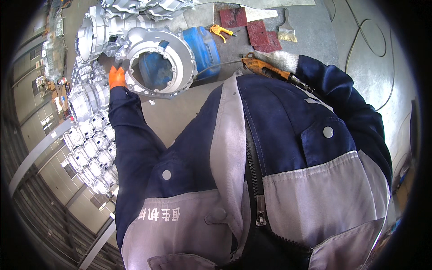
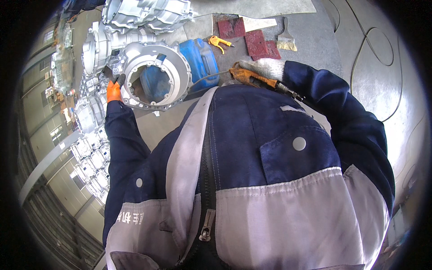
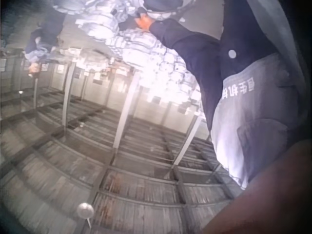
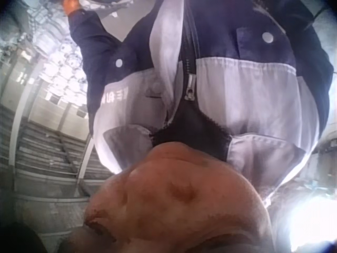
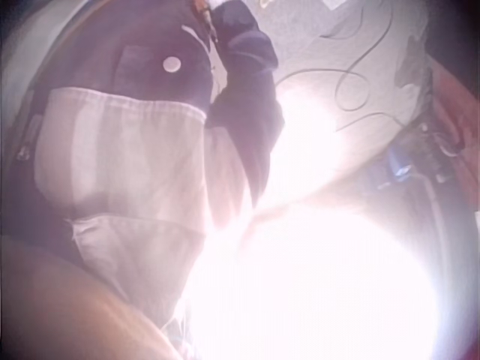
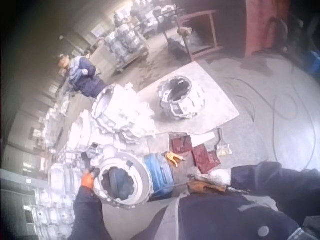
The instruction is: The person repeatedly picks up metal housings, sprays their inner surfaces with a handheld spray gun, and places them back on the table. The person also moves a blue container and stacks finished parts on a nearby pile.
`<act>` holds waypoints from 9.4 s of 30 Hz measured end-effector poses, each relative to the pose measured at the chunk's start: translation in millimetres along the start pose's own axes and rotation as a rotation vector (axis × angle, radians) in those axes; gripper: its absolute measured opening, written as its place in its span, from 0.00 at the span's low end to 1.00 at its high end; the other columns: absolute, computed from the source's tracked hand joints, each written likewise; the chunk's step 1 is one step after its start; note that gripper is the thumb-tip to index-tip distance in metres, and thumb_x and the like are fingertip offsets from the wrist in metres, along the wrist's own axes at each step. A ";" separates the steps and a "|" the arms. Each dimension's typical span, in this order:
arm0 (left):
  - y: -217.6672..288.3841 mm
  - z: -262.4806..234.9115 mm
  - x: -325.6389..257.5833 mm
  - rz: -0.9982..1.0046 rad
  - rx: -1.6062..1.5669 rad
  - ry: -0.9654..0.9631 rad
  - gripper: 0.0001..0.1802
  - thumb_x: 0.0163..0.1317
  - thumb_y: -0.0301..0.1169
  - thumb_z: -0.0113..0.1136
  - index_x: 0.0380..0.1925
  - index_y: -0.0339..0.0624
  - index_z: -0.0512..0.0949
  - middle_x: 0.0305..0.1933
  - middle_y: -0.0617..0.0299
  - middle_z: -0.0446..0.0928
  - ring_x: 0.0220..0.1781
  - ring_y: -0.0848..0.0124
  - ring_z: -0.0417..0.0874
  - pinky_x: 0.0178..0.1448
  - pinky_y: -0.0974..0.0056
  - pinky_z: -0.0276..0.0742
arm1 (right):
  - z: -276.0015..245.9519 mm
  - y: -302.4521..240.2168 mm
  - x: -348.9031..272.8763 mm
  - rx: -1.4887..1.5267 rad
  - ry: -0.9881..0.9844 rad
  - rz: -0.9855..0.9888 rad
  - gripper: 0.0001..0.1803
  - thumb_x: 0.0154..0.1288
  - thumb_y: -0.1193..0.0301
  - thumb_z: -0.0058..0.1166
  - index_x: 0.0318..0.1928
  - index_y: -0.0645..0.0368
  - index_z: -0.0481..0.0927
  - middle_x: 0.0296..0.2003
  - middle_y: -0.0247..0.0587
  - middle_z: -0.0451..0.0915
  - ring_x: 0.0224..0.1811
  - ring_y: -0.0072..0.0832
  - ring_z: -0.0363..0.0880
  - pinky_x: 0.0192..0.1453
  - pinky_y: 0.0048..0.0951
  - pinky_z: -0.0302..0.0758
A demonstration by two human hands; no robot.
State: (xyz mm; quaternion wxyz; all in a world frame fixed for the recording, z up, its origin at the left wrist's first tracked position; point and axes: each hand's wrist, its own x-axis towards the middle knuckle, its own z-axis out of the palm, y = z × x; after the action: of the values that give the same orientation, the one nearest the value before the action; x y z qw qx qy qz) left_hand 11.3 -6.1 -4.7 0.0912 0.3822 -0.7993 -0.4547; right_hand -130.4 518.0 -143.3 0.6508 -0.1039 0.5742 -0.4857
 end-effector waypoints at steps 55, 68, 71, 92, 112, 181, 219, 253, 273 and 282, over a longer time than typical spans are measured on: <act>-143.4 -29.7 8.3 -0.085 -0.206 0.055 0.23 0.61 0.43 0.52 0.43 0.32 0.75 0.39 0.51 0.79 0.40 0.62 0.78 0.44 0.62 0.72 | 72.0 -137.9 -50.3 0.470 0.012 -0.436 0.33 0.64 0.47 0.40 0.61 0.56 0.64 0.41 0.44 0.77 0.34 0.40 0.78 0.36 0.42 0.76; -102.3 -20.0 -7.3 -0.206 -0.599 -0.221 0.23 0.61 0.44 0.55 0.45 0.35 0.76 0.41 0.54 0.79 0.41 0.67 0.79 0.44 0.64 0.73 | 98.8 -95.2 -32.8 0.654 0.251 -0.432 0.35 0.66 0.45 0.37 0.63 0.58 0.62 0.45 0.43 0.77 0.40 0.39 0.79 0.43 0.38 0.78; -74.1 -3.1 -19.8 -0.241 -0.829 -0.334 0.23 0.61 0.44 0.56 0.46 0.36 0.76 0.41 0.54 0.79 0.41 0.69 0.79 0.45 0.65 0.73 | 92.6 -101.1 -36.3 0.634 0.176 -0.475 0.33 0.67 0.47 0.38 0.62 0.57 0.63 0.46 0.41 0.77 0.44 0.34 0.77 0.48 0.32 0.76; -19.7 116.5 -434.1 -0.531 -0.990 0.652 0.31 0.62 0.52 0.52 0.47 0.30 0.75 0.41 0.56 0.79 0.47 0.69 0.77 0.52 0.64 0.71 | 26.7 -138.2 7.9 0.201 -0.476 0.174 0.37 0.61 0.38 0.38 0.54 0.57 0.69 0.39 0.50 0.78 0.34 0.44 0.80 0.37 0.47 0.77; 57.4 523.9 -751.0 -1.064 -0.745 1.652 0.35 0.46 0.41 0.68 0.58 0.57 0.69 0.48 0.50 0.76 0.51 0.59 0.76 0.56 0.60 0.70 | 249.7 -2.6 5.8 -0.773 -1.294 0.792 0.37 0.64 0.41 0.38 0.62 0.55 0.61 0.44 0.44 0.75 0.44 0.33 0.75 0.48 0.33 0.74; 156.9 577.7 -1583.2 -1.598 0.184 1.462 0.27 0.49 0.50 0.62 0.40 0.38 0.79 0.43 0.43 0.78 0.50 0.50 0.77 0.53 0.57 0.71 | 60.0 466.2 -600.8 -0.658 -0.941 0.953 0.34 0.64 0.41 0.39 0.53 0.60 0.69 0.37 0.51 0.76 0.36 0.44 0.77 0.42 0.46 0.75; -44.5 853.1 -1200.7 -1.491 -0.340 0.345 0.26 0.52 0.45 0.56 0.48 0.41 0.76 0.49 0.46 0.76 0.52 0.52 0.77 0.57 0.55 0.70 | -14.6 227.3 -433.6 0.034 -0.846 0.585 0.32 0.63 0.43 0.44 0.59 0.51 0.65 0.42 0.50 0.74 0.39 0.46 0.77 0.42 0.55 0.74; -339.6 275.7 -552.3 -0.821 0.113 -0.080 0.31 0.49 0.42 0.63 0.52 0.38 0.73 0.51 0.48 0.76 0.54 0.54 0.76 0.59 0.55 0.69 | 76.4 15.7 -152.9 0.592 -0.338 -0.070 0.26 0.65 0.51 0.47 0.52 0.59 0.72 0.38 0.46 0.81 0.33 0.35 0.82 0.39 0.35 0.81; 125.3 97.9 51.6 0.391 0.451 0.241 0.52 0.36 0.49 0.70 0.61 0.39 0.59 0.59 0.44 0.67 0.62 0.51 0.67 0.64 0.56 0.64 | 38.9 -7.6 -98.2 0.908 0.237 -0.696 0.29 0.69 0.59 0.44 0.66 0.56 0.59 0.58 0.41 0.69 0.57 0.33 0.70 0.61 0.36 0.68; 205.4 136.5 237.8 0.584 0.587 0.194 0.47 0.40 0.47 0.68 0.59 0.39 0.61 0.56 0.46 0.69 0.59 0.53 0.69 0.63 0.57 0.64 | 149.1 -7.2 -101.9 1.292 0.598 -0.595 0.34 0.61 0.44 0.48 0.54 0.61 0.69 0.41 0.51 0.77 0.40 0.41 0.78 0.43 0.39 0.78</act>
State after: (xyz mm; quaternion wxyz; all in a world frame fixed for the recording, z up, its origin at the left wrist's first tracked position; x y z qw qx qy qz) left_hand -328.9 -21.0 33.2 0.1784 0.1907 -0.9572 -0.1247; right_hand 5.8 527.9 -24.9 0.2413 0.2824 0.2762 -0.8864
